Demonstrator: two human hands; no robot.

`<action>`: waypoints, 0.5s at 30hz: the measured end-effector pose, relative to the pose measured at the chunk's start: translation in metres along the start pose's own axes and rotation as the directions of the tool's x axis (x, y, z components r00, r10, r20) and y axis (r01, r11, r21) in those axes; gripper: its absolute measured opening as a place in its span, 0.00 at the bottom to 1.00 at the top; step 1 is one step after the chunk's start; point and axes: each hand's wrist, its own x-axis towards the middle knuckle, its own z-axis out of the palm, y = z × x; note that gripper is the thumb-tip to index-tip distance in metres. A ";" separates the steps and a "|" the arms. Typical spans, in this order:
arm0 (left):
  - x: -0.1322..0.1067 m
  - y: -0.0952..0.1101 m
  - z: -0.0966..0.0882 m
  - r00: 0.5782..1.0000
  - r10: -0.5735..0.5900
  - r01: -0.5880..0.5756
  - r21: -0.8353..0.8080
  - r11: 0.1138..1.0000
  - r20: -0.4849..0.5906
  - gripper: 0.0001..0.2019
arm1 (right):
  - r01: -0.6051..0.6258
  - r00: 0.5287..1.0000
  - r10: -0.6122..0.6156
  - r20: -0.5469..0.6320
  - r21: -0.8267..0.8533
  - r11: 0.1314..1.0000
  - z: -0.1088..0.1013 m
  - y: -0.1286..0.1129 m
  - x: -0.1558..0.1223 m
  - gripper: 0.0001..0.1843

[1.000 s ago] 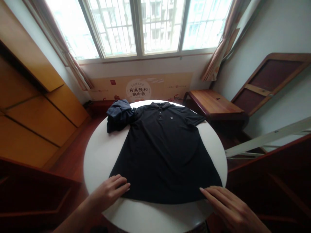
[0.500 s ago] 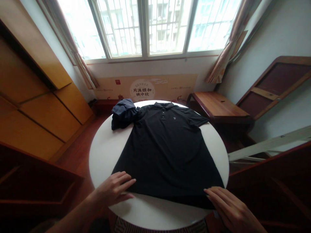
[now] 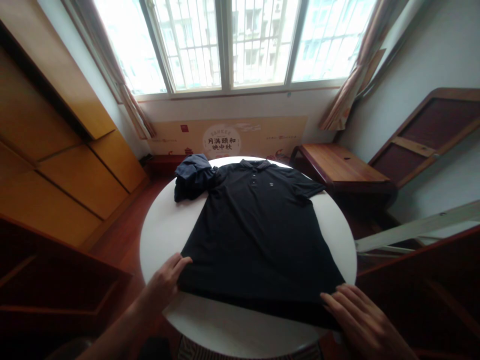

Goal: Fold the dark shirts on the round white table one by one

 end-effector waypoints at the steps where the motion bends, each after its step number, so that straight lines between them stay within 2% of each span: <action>1: -0.002 -0.003 -0.004 0.999 -0.009 0.009 -0.010 1.000 -0.039 0.27 | 0.036 0.999 -0.036 0.029 0.003 0.999 0.001 0.002 -0.003 0.19; 6: -0.017 -0.010 -0.020 0.989 0.033 -0.028 0.032 0.999 -0.143 0.13 | 0.123 0.981 -0.122 0.149 0.003 0.992 0.006 0.007 -0.015 0.21; 8: -0.021 -0.011 -0.022 0.990 0.046 -0.038 0.054 0.998 -0.137 0.12 | 0.116 0.980 -0.110 0.164 -0.031 0.993 0.006 0.010 -0.019 0.23; 12: -0.027 -0.017 -0.022 0.992 0.063 -0.060 0.036 0.998 -0.107 0.12 | 0.071 0.993 -0.056 0.106 -0.150 0.986 0.006 0.018 -0.028 0.27; 15: -0.031 -0.023 -0.024 0.999 0.043 -0.045 -0.050 0.998 -0.033 0.11 | 0.024 0.995 -0.011 0.096 -0.132 0.991 0.006 0.024 -0.045 0.28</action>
